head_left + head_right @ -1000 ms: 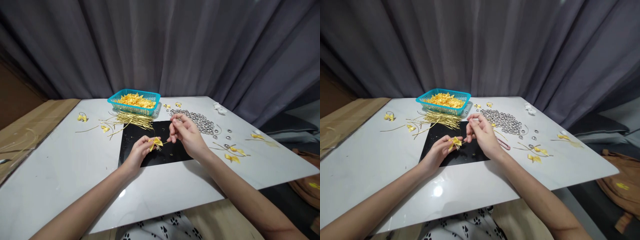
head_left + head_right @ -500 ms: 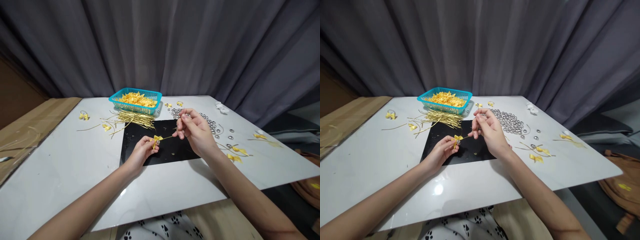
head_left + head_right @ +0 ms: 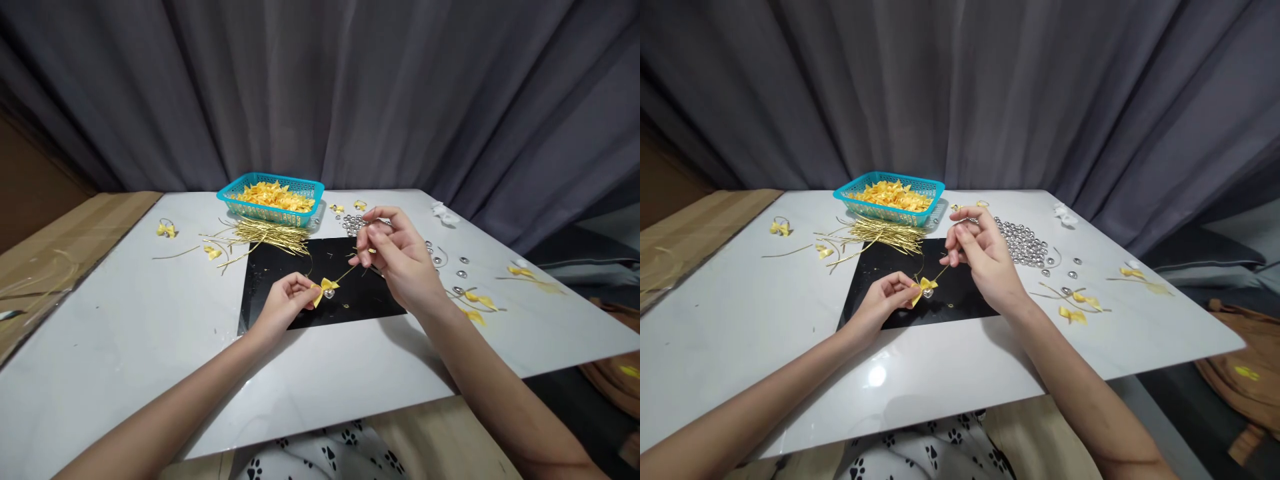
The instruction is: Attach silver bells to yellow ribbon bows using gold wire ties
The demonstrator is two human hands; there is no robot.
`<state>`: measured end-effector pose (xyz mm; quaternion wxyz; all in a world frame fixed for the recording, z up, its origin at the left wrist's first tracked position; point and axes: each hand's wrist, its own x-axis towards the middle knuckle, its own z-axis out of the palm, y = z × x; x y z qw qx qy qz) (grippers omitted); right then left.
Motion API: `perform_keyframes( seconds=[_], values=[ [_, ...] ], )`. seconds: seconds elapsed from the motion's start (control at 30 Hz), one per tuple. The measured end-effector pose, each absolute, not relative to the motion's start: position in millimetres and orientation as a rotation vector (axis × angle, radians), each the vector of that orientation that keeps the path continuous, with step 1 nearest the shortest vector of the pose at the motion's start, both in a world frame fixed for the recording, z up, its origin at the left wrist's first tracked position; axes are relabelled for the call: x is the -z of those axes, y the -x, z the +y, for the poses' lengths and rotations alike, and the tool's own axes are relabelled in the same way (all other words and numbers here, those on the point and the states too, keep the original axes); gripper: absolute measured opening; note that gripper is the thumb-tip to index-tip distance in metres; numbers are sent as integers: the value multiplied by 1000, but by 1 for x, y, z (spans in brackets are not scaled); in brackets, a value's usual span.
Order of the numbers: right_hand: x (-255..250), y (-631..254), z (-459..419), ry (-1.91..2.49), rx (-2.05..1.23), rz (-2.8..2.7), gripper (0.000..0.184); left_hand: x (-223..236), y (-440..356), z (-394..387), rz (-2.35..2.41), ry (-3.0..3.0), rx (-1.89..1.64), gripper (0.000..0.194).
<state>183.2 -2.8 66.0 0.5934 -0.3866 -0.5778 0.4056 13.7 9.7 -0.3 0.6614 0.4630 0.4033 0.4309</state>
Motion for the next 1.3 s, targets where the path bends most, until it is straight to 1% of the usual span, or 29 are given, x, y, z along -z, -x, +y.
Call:
perform_keyframes(
  seconds=[0.1, 0.2, 0.37, 0.47, 0.57, 0.73, 0.8, 1.0, 1.1, 1.3],
  values=[
    [-67, -183, -5, 924, -962, -1431, 20, 0, -14, 10, 928, -1080, -994, 19],
    [-64, -181, -7, 944, -943, -1552, 18, 1, -14, 10, 945, -1091, -990, 19],
    [-57, -183, -7, 1015, -652, -1722, 9, 0, -15, 10, 965, -1064, -1016, 16],
    [-56, -185, -7, 1033, -600, -1755, 8, 1, -15, 11, 1012, -1045, -1022, 14],
    [-56, -186, -6, 1050, -585, -1849, 8, 2, -13, 13, 1055, -1068, -1058, 13],
    [-50, -187, 1, 1264, -281, -2264, 12, 0, -10, 14, 1048, -1043, -1170, 16],
    [-46, -187, 3, 1347, -209, -2334, 15, -1, -10, 14, 1045, -1020, -1189, 18],
    [-38, -183, 2, 1130, 46, -2357, 21, -1, -10, 12, 1048, -1065, -1242, 20],
    [-37, -180, 0, 1114, 139, -2384, 22, 0, -11, 11, 1049, -1105, -1268, 22],
    [-37, -179, 0, 1107, 244, -2427, 19, 0, -11, 10, 1037, -1125, -1267, 20]
  ],
)
